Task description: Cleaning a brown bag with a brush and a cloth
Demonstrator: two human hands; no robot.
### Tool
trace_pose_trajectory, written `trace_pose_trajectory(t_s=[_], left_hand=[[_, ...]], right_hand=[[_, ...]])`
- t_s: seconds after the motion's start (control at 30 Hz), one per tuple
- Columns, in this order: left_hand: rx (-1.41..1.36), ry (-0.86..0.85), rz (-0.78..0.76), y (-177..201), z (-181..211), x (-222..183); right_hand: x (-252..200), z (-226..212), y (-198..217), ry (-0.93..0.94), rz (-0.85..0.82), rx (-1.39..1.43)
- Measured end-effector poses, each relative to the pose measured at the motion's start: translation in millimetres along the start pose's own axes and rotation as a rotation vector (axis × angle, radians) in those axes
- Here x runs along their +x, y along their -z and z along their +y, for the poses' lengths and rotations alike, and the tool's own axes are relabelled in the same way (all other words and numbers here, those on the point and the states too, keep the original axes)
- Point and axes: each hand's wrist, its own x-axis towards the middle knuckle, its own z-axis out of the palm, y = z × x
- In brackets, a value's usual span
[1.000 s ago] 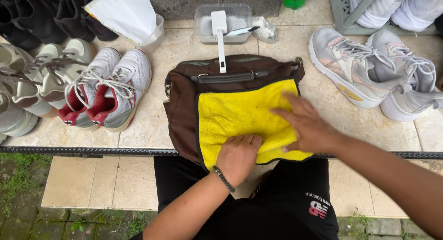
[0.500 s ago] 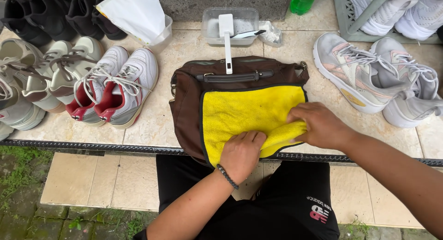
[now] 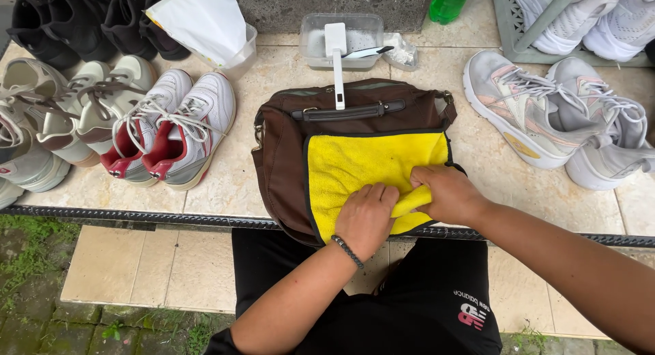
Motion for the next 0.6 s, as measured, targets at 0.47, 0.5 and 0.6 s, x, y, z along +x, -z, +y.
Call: trace_pose_trajectory(t_s=[0.47, 0.5, 0.6], left_hand=[[0.192, -0.115, 0.004, -8.0, -49.6, -38.6], [0.190, -0.115, 0.004, -7.1, -49.5, -37.6], [0.126, -0.078, 0.010, -4.0, -50.9, -33.6]], right_hand=[[7.6, 38.2, -2.5, 0.098, -0.023, 0.021], [8.8, 36.4, 1.4, 0.097, -0.024, 0.021], [4.6, 13.7, 21.0, 0.145, -0.080, -0.115]])
